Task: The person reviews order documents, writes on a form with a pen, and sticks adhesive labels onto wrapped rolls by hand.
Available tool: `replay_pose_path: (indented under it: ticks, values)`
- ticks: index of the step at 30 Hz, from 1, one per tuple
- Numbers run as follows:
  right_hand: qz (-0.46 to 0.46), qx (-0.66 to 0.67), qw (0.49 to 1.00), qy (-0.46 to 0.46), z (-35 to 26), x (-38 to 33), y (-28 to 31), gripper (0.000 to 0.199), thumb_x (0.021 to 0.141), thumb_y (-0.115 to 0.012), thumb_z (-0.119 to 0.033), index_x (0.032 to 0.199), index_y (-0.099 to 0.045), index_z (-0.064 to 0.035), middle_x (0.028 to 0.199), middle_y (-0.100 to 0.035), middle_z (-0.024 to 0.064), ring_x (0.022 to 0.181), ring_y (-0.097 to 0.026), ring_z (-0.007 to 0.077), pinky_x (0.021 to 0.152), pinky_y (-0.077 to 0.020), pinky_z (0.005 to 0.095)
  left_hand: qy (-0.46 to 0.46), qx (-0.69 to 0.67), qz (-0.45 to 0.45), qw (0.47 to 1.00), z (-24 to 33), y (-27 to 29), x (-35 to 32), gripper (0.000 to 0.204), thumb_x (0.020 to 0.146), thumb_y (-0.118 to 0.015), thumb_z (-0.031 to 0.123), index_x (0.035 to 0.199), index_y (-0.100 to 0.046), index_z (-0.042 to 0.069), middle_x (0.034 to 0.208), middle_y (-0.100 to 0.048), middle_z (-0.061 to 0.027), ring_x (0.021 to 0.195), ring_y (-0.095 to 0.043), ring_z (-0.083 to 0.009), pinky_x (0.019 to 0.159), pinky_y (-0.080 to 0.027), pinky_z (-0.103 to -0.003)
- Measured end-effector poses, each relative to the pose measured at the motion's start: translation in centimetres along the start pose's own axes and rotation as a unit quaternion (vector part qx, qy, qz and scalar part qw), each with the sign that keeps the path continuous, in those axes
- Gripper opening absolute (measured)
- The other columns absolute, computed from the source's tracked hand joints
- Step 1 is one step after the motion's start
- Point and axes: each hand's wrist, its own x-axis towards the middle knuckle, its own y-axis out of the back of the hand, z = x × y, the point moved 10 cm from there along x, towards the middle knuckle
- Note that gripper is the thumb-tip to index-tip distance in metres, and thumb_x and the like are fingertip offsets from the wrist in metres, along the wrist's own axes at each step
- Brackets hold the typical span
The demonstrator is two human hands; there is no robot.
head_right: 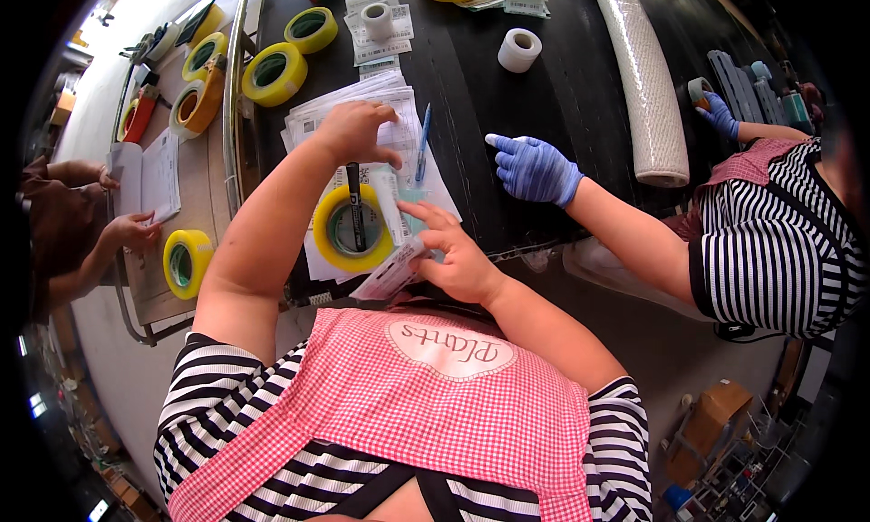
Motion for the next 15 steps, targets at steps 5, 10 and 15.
replay_pose_path:
  ticks: [5, 10, 15]
  values:
    - [-0.069, -0.038, 0.996, 0.041, -2.0, -0.4, -3.2, 0.005, 0.071, -0.063, -0.003, 0.076, -0.063, -0.0022, 0.151, -0.036, 0.0074, 0.143, -0.016, 0.0387, 0.114, -0.0188, 0.0497, -0.016, 0.009, -0.006, 1.0, 0.9, 0.6, 0.1, 0.077, 0.051, -0.083, 0.057, 0.109, -0.065, 0.01, 0.103, -0.067, -0.0109, 0.103, -0.062, -0.0294, 0.089, -0.048, -0.039]
    - [-0.086, -0.055, 0.994, 0.044, -2.2, -0.4, -3.6, 0.003, 0.071, -0.061, -0.002, 0.069, -0.06, -0.0042, 0.152, -0.035, 0.0057, 0.145, -0.009, 0.0376, 0.115, -0.0153, 0.0537, -0.011, 0.049, -0.07, 0.996, 2.3, 0.3, 1.0, 0.066, 0.054, -0.084, 0.052, 0.096, -0.065, 0.004, 0.098, -0.067, -0.0134, 0.096, -0.063, -0.0308, 0.083, -0.05, -0.039]
    - [-0.084, -0.1, 0.99, 0.046, -2.2, -0.4, -3.6, 0.003, 0.071, -0.061, -0.002, 0.069, -0.059, -0.0023, 0.15, -0.038, 0.0075, 0.144, -0.012, 0.0394, 0.115, -0.0197, 0.0511, -0.022, 0.063, -0.061, 0.996, 2.9, 0.1, 1.3, 0.061, 0.056, -0.084, 0.049, 0.093, -0.065, 0.004, 0.097, -0.067, -0.0133, 0.096, -0.063, -0.0309, 0.083, -0.05, -0.039]
